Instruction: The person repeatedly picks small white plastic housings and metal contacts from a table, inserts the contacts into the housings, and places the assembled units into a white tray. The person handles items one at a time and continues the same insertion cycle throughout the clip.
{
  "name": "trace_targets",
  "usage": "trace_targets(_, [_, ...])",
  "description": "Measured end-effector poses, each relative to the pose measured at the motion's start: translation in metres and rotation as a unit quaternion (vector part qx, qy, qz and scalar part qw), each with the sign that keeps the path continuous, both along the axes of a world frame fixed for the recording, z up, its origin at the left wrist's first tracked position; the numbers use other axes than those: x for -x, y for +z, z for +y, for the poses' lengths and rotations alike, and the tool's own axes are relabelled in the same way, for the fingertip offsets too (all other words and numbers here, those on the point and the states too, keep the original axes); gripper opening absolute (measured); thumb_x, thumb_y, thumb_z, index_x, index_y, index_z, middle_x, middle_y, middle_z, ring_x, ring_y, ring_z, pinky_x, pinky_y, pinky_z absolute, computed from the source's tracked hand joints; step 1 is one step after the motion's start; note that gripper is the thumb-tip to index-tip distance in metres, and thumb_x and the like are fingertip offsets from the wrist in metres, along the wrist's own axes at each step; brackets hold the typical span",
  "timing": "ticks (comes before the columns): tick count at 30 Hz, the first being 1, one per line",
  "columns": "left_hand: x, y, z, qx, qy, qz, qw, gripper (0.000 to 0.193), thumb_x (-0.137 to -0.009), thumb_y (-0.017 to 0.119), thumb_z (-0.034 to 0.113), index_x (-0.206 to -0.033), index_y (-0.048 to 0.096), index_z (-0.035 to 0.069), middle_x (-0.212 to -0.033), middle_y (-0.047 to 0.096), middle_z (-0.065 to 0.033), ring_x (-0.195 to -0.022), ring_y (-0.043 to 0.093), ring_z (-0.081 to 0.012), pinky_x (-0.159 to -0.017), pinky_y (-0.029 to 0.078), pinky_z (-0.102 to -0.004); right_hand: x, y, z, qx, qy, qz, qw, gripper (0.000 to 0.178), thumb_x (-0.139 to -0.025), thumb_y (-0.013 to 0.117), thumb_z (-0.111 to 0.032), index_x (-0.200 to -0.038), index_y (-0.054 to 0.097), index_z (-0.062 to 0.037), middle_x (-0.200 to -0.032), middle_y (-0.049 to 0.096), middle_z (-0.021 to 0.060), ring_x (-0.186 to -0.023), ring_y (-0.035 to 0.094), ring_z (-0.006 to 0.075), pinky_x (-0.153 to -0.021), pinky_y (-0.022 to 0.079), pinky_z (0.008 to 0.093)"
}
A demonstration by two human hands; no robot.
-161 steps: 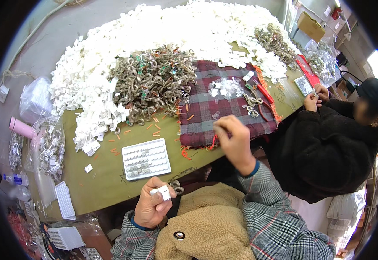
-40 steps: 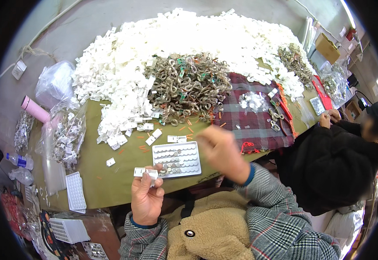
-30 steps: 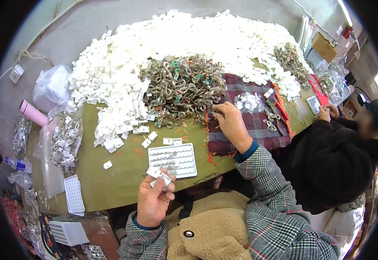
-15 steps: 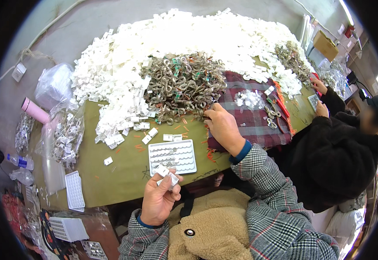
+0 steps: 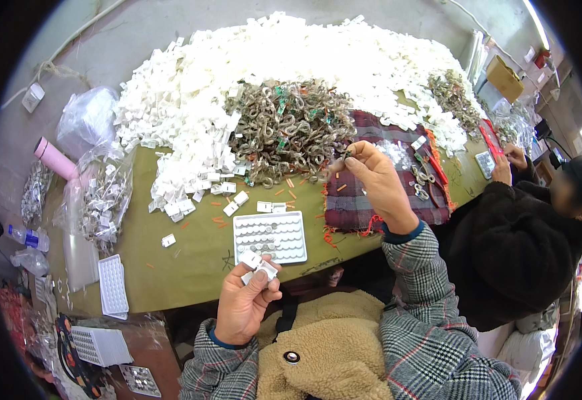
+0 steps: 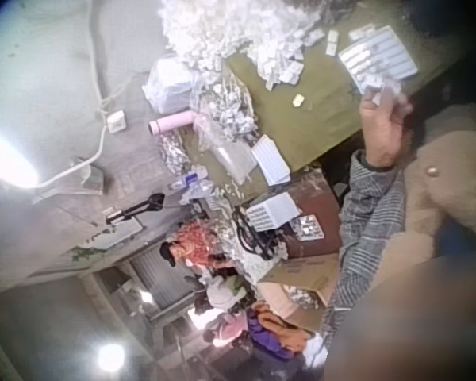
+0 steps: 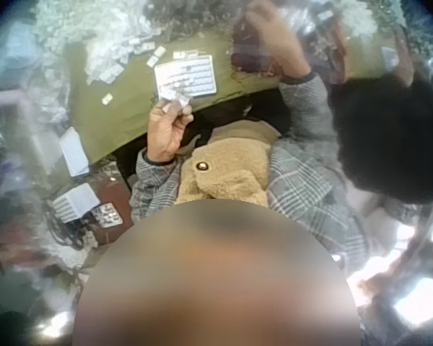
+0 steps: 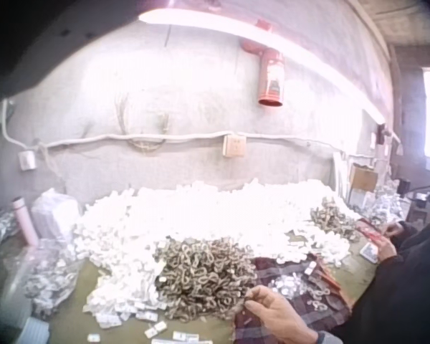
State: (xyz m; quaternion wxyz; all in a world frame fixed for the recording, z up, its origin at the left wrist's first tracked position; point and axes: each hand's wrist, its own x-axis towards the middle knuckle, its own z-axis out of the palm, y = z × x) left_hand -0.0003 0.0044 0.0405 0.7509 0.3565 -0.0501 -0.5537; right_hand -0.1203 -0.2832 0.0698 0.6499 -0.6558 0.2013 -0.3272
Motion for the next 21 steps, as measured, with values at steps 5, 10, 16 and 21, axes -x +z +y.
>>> trace_targets(5, [0.003, 0.001, -0.003, 0.023, 0.015, -0.037, 0.999, 0.028, -0.099, 0.059, 0.004, -0.125, 0.057, -0.003, -0.108, 0.065, -0.0131, -0.082, 0.066, -0.0155, -0.072, 0.063, -0.0309, 0.009, -0.003, 0.059, -0.281, 0.157, -0.061, 0.945, 0.006, -0.096, 0.061, -0.002, -0.101, 0.056, -0.0019, -0.095, 0.065, 0.0115, -0.064, 0.056, 0.0136, -0.068, 0.05, 0.0273])
trace_targets(10, [0.003, -0.005, 0.002, 0.017, 0.034, -0.048, 0.998, 0.018, -0.095, 0.064, 0.004, -0.112, 0.06, -0.001, -0.102, 0.068, -0.0129, -0.079, 0.066, -0.0151, -0.07, 0.061, -0.031, 0.013, -0.012, 0.116, -0.316, 0.166, -0.011, 0.934, 0.009, -0.089, 0.069, 0.001, -0.094, 0.062, 0.002, -0.085, 0.067, 0.0109, -0.058, 0.054, 0.0101, -0.052, 0.042, 0.0223])
trace_targets(16, [0.007, -0.013, 0.002, 0.027, 0.048, -0.073, 0.996, 0.016, -0.092, 0.07, 0.003, -0.105, 0.063, -0.001, -0.097, 0.071, -0.0129, -0.079, 0.071, -0.0186, -0.073, 0.063, -0.0329, 0.007, -0.01, 0.145, -0.242, 0.192, 0.001, 0.951, 0.007, -0.091, 0.065, 0.007, -0.097, 0.066, 0.0106, -0.088, 0.07, 0.0115, -0.081, 0.069, 0.0151, -0.072, 0.056, 0.0259])
trace_targets(21, [0.007, -0.017, 0.005, 0.029, 0.046, -0.058, 0.997, 0.012, -0.093, 0.067, 0.002, -0.104, 0.064, -0.003, -0.098, 0.071, -0.014, -0.083, 0.072, -0.0209, -0.077, 0.064, -0.0352, 0.002, -0.011, 0.153, -0.117, 0.145, 0.035, 0.982, 0.007, -0.09, 0.067, 0.005, -0.096, 0.068, 0.0086, -0.081, 0.068, 0.0067, -0.079, 0.068, 0.0122, -0.066, 0.055, 0.0251])
